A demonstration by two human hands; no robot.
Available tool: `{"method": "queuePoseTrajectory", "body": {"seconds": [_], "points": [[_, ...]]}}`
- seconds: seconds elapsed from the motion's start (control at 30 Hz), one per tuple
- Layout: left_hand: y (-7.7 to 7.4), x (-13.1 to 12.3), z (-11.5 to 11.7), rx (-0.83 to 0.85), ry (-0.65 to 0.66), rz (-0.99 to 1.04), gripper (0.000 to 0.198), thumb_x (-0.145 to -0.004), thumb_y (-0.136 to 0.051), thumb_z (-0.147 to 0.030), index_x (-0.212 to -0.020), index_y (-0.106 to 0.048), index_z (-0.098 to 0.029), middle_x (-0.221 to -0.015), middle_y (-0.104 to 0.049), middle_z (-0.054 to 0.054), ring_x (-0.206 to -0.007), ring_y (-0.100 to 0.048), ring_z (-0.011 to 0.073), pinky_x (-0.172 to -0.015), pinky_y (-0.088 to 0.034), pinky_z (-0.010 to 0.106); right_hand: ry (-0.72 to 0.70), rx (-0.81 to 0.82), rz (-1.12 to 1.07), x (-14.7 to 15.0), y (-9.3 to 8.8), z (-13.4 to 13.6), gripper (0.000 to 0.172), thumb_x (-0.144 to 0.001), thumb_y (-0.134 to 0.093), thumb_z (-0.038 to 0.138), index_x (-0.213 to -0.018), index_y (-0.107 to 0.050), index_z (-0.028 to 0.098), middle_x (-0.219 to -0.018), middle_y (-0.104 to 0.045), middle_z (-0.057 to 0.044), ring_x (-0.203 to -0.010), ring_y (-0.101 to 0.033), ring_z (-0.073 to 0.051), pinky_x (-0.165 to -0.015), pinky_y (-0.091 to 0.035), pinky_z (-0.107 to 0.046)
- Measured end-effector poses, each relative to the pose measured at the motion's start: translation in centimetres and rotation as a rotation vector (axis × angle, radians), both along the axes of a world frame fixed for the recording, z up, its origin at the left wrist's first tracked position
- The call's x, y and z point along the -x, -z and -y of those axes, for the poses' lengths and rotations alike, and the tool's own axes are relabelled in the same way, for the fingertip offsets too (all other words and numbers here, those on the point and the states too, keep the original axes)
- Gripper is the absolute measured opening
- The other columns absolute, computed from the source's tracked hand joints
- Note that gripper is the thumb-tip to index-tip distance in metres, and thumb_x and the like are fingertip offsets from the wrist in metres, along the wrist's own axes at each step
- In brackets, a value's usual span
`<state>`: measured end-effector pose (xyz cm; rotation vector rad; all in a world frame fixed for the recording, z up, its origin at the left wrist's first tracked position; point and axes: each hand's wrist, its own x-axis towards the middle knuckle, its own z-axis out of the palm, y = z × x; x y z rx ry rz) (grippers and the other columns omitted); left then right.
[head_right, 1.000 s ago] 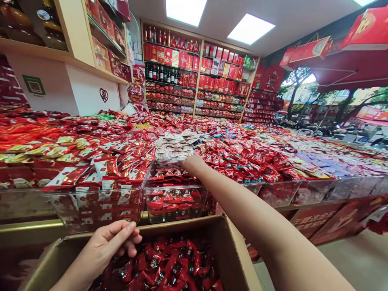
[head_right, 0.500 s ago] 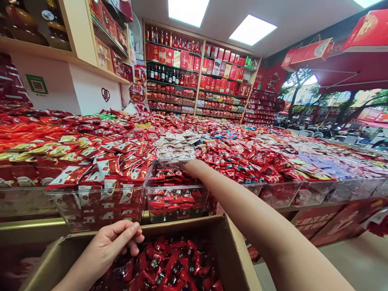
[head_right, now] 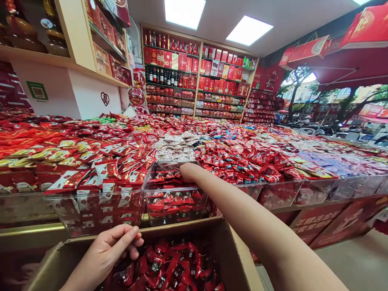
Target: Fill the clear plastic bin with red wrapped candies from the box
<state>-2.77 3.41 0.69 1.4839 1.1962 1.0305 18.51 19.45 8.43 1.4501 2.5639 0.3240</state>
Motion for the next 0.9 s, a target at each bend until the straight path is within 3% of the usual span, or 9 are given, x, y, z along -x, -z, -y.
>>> {"method": "queuePoseTrajectory", "body": {"seconds": [0.13,0.23,0.33,0.4,0.47,0.57,0.67,0.73,0.9], "points": [[0.1,0.1,-0.1,-0.014,0.005,0.0,0.032,-0.074,-0.051,-0.044,-0.063,-0.061,-0.016,-0.062,-0.065,0.004,-0.048,-0.054,0.0123,-0.052,-0.038,0.022,-0.007,-0.037,-0.091,-0.4,0.1,-0.3,0.024,-0.073,-0.046,0.015,-0.086,-0.066,0.015,-0.082,-0.066,-0.008,-0.079,-0.058,-0.018,-0.068,-0.04,-0.023],[-0.1,0.0,0.0,-0.011,0.013,0.002,0.032,-0.075,-0.051,-0.042,-0.062,-0.06,-0.015,-0.058,-0.064,0.003,-0.048,-0.054,0.0121,-0.053,-0.038,0.022,-0.028,-0.13,-0.197,-0.2,-1.5,1.1,0.026,-0.08,-0.041,0.021,-0.091,-0.063,0.014,-0.089,-0.063,-0.009,-0.084,-0.055,-0.017,-0.073,-0.038,-0.023],[-0.3,-0.1,0.2,-0.011,0.004,-0.009,0.032,-0.075,-0.05,-0.043,-0.062,-0.06,-0.015,-0.053,-0.063,0.002,-0.047,-0.054,0.0122,-0.051,-0.038,0.022,-0.117,-0.244,-0.371,0.8,-3.6,5.6,0.03,-0.086,-0.033,0.027,-0.095,-0.058,0.013,-0.092,-0.06,-0.008,-0.086,-0.052,-0.014,-0.074,-0.037,-0.023],[-0.5,-0.1,0.4,-0.012,0.005,-0.011,0.032,-0.075,-0.05,-0.043,-0.062,-0.059,-0.015,-0.053,-0.062,0.002,-0.048,-0.054,0.012,-0.05,-0.038,0.021,-0.335,-0.232,-0.55,1.6,-3.5,10.0,0.024,-0.084,-0.037,0.027,-0.083,-0.058,0.015,-0.08,-0.06,-0.005,-0.076,-0.051,-0.012,-0.068,-0.037,-0.022],[-0.6,-0.1,0.5,0.006,0.024,-0.008,0.032,-0.076,-0.049,-0.043,-0.062,-0.058,-0.015,-0.053,-0.061,0.001,-0.047,-0.053,0.0117,-0.049,-0.039,0.021,-0.555,-0.07,-0.535,2.5,-1.2,14.2,0.018,-0.081,-0.042,0.024,-0.073,-0.057,0.018,-0.068,-0.058,0.0,-0.064,-0.049,-0.01,-0.059,-0.036,-0.02],[-0.5,-0.2,0.5,0.008,0.027,-0.013,0.032,-0.076,-0.048,-0.043,-0.064,-0.058,-0.016,-0.055,-0.06,0.0,-0.048,-0.053,0.0114,-0.048,-0.039,0.021,-0.812,0.203,-0.348,4.0,5.8,17.7,0.018,-0.081,-0.046,0.019,-0.066,-0.055,0.018,-0.065,-0.059,0.003,-0.058,-0.049,-0.007,-0.053,-0.037,-0.017],[-0.2,-0.2,0.4,-0.023,0.019,-0.017,0.031,-0.077,-0.049,-0.042,-0.064,-0.058,-0.016,-0.06,-0.061,0.001,-0.051,-0.054,0.0113,-0.051,-0.04,0.02,-0.584,0.274,-0.122,5.0,13.5,17.5,0.011,-0.078,-0.051,0.023,-0.074,-0.06,0.016,-0.074,-0.063,-0.003,-0.062,-0.055,-0.013,-0.047,-0.041,-0.02],[0.0,-0.1,0.4,-0.032,0.026,-0.02,0.03,-0.077,-0.048,-0.041,-0.064,-0.058,-0.016,-0.061,-0.061,0.0,-0.052,-0.055,0.0111,-0.053,-0.04,0.02,-0.356,0.227,-0.075,5.4,16.9,16.7,0.024,-0.076,-0.052,0.034,-0.085,-0.062,0.015,-0.089,-0.061,-0.013,-0.073,-0.058,-0.023,-0.052,-0.047,-0.031],[0.0,0.1,0.5,-0.056,0.038,-0.06,0.03,-0.078,-0.047,-0.041,-0.065,-0.058,-0.016,-0.06,-0.061,0.0,-0.052,-0.054,0.0108,-0.052,-0.04,0.02,-0.192,0.287,0.021,5.5,20.9,15.7,0.021,-0.072,-0.053,0.021,-0.088,-0.064,0.014,-0.088,-0.061,-0.02,-0.084,-0.056,-0.032,-0.052,-0.049,-0.043]]}}
